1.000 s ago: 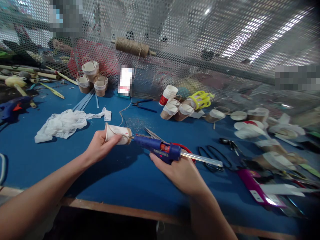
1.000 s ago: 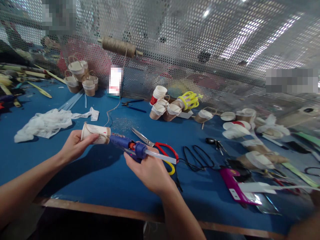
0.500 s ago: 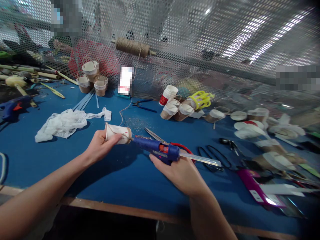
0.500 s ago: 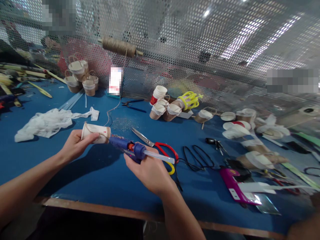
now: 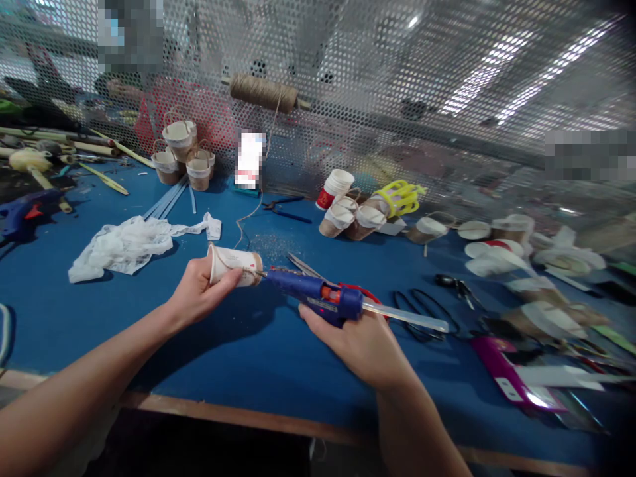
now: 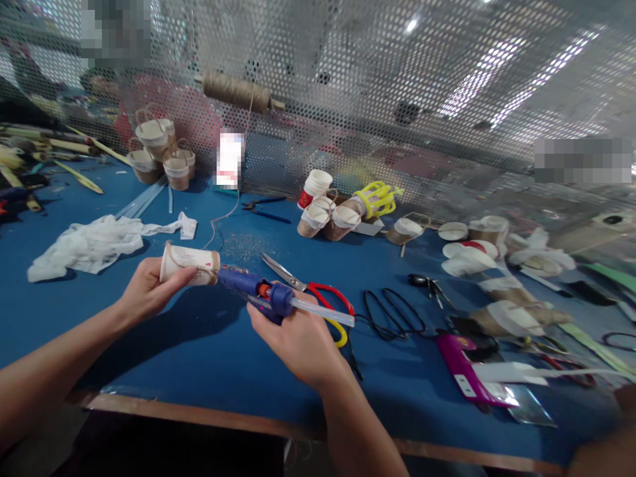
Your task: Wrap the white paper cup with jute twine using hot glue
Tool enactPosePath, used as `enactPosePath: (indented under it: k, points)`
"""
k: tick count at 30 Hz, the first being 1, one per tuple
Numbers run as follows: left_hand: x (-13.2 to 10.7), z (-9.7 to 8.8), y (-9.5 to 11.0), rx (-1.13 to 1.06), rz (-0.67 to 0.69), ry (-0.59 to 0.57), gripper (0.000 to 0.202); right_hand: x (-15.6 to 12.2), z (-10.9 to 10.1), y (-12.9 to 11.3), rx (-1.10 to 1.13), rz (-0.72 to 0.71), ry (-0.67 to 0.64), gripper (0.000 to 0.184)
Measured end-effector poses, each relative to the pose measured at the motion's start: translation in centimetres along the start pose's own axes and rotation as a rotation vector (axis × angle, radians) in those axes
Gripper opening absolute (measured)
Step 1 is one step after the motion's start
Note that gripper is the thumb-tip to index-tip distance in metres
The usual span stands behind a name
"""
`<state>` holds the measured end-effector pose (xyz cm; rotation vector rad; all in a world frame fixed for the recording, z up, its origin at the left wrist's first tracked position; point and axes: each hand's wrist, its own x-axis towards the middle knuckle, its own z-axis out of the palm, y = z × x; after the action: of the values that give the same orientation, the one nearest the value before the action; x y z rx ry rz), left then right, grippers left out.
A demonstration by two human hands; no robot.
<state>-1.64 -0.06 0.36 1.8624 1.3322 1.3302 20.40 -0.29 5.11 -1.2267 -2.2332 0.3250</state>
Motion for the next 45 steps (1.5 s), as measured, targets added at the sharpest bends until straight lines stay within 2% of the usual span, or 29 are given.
enactPosePath:
  k: [6, 17, 27, 32, 40, 45]
  points:
    - [0.1, -0.1, 0.4, 0.014, 0.058, 0.008, 0.02, -0.3, -0.1, 0.5, -0.044, -0.013, -0.012, 0.012]
    - [0.1, 0.0, 0.4, 0.116, 0.269, -0.001, 0.022, -0.1, -0.1, 0.9, -0.059, -0.054, -0.055, 0.014]
    - [0.1, 0.1, 0.3, 0.179, 0.42, -0.018, 0.025, 0.2, -0.2, 0.2, 0.057, 0.16, -0.077, 0.018]
    - [0.0, 0.2, 0.2, 0.205, 0.479, -0.002, 0.029, 0.0, 0.0, 0.9, 0.011, 0.068, -0.073, 0.015]
    - [0.1, 0.0, 0.0, 0.157, 0.392, -0.048, 0.027, 0.1, -0.1, 0.4, 0.143, 0.17, -0.09, 0.016]
    - [0.2, 0.0, -0.3, 0.136, 0.358, -0.085, 0.025, -0.1, -0.1, 1.2, 0.107, 0.137, -0.119, 0.013]
